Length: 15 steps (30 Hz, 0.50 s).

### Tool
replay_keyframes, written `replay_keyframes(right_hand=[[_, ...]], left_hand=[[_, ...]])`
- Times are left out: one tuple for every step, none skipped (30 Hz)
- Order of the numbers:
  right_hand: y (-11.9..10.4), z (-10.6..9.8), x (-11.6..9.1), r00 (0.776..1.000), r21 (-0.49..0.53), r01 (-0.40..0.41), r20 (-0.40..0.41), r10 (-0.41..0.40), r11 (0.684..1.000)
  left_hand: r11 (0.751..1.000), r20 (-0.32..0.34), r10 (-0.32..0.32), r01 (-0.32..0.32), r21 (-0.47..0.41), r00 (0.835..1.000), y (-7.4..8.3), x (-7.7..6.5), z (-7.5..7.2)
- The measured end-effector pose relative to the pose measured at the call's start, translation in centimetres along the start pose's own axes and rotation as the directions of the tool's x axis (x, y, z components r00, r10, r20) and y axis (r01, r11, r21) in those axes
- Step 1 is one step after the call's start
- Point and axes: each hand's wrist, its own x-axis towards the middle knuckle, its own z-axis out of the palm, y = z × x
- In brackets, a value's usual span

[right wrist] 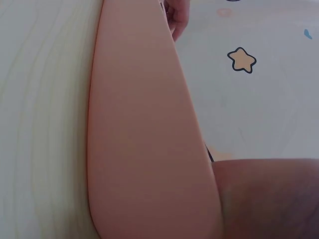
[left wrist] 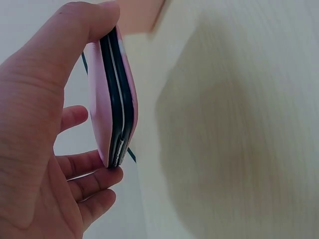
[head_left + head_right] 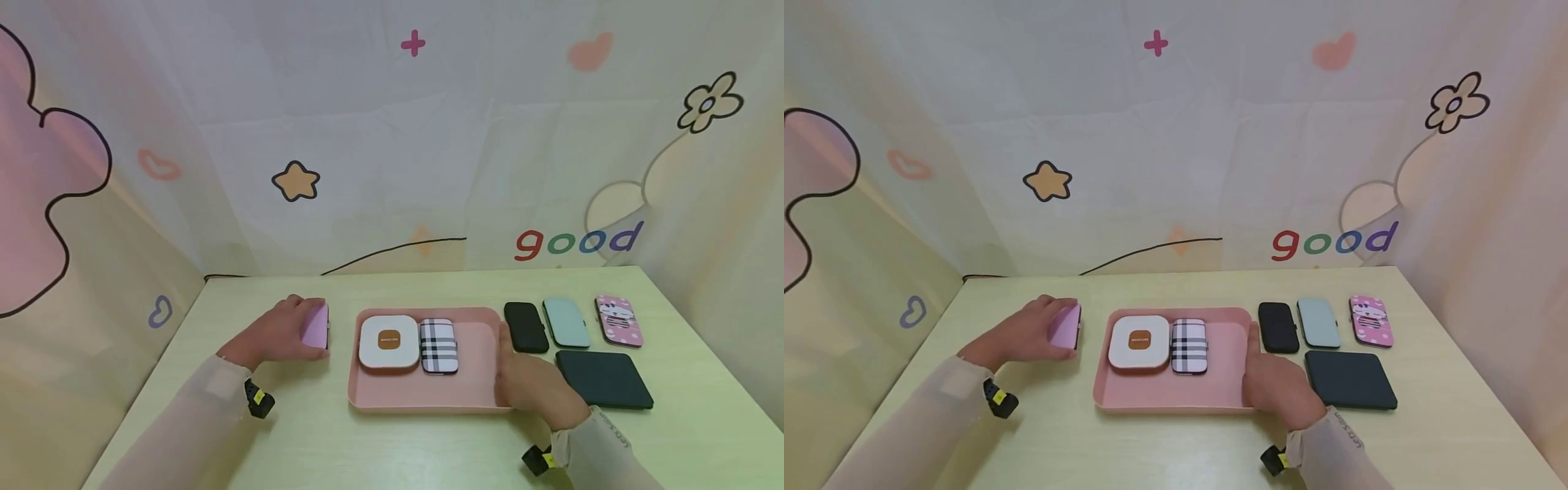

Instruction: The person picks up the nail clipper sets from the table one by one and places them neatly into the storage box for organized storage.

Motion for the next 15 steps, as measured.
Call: replay_keyframes(right_hand=[[0.0,0.0,0.0,1.000,0.007,0.007,0.005,-0.008,1.000],[0.1,0.0,0.0,1.000,0.019,0.009,0.012,-0.009,1.000],[0.1,-0.1,0.0,1.000,0.033,0.007,0.020,-0.007,0.999],[0.1,-0.1,0.0,1.000,0.048,0.001,0.029,-0.003,0.999],[0.1,-0.1,0.0,0.999,0.054,0.002,0.033,-0.004,0.999],[0.1,-0.1,0.1,0.999,0.062,0.002,0.037,-0.004,0.998],[0.1,-0.1,0.0,0.999,0.068,0.003,0.040,-0.006,0.998],[0.1,-0.1,0.0,0.999,0.077,0.003,0.044,-0.006,0.997],[0.2,-0.1,0.0,0.999,0.077,0.011,0.042,-0.014,0.997],[0.2,-0.1,-0.1,0.999,0.074,0.023,0.038,-0.025,0.997],[0.2,-0.1,-0.1,0.999,0.076,0.030,0.037,-0.033,0.997],[0.2,-0.1,-0.2,0.999,0.077,0.037,0.037,-0.040,0.996],[0.2,-0.1,-0.2,0.998,0.079,0.039,0.037,-0.042,0.996],[0.3,-0.1,-0.2,0.998,0.078,0.044,0.034,-0.046,0.996],[0.3,-0.1,-0.2,0.998,0.074,0.047,0.031,-0.050,0.996]], left_hand=[[1.000,-0.003,0.003,-0.003,-0.002,1.000,0.3,0.0,-0.1],[1.000,-0.004,0.007,-0.007,-0.008,1.000,0.5,0.1,-0.1],[1.000,-0.006,0.010,-0.010,-0.015,1.000,0.7,0.1,-0.1],[1.000,-0.007,0.011,-0.011,-0.024,1.000,0.9,0.1,-0.1],[1.000,-0.010,0.013,-0.013,-0.029,1.000,1.1,0.1,-0.1],[0.999,-0.013,0.016,-0.017,-0.037,1.000,1.2,0.2,-0.1],[0.999,-0.015,0.016,-0.017,-0.041,1.000,1.4,0.2,-0.1],[0.999,-0.018,0.022,-0.023,-0.045,1.000,1.5,0.3,-0.1],[0.999,-0.021,0.026,-0.027,-0.048,0.999,1.7,0.3,-0.2],[0.998,-0.025,0.029,-0.031,-0.049,0.999,1.9,0.4,-0.2],[0.998,-0.029,0.035,-0.036,-0.049,0.999,2.2,0.4,-0.3],[0.998,-0.031,0.039,-0.040,-0.049,0.999,2.4,0.5,-0.4],[0.998,-0.033,0.044,-0.046,-0.048,0.998,2.7,0.6,-0.5],[0.997,-0.037,0.053,-0.054,-0.047,0.998,3.0,0.7,-0.6],[0.997,-0.041,0.056,-0.058,-0.045,0.998,3.3,0.7,-0.7]])
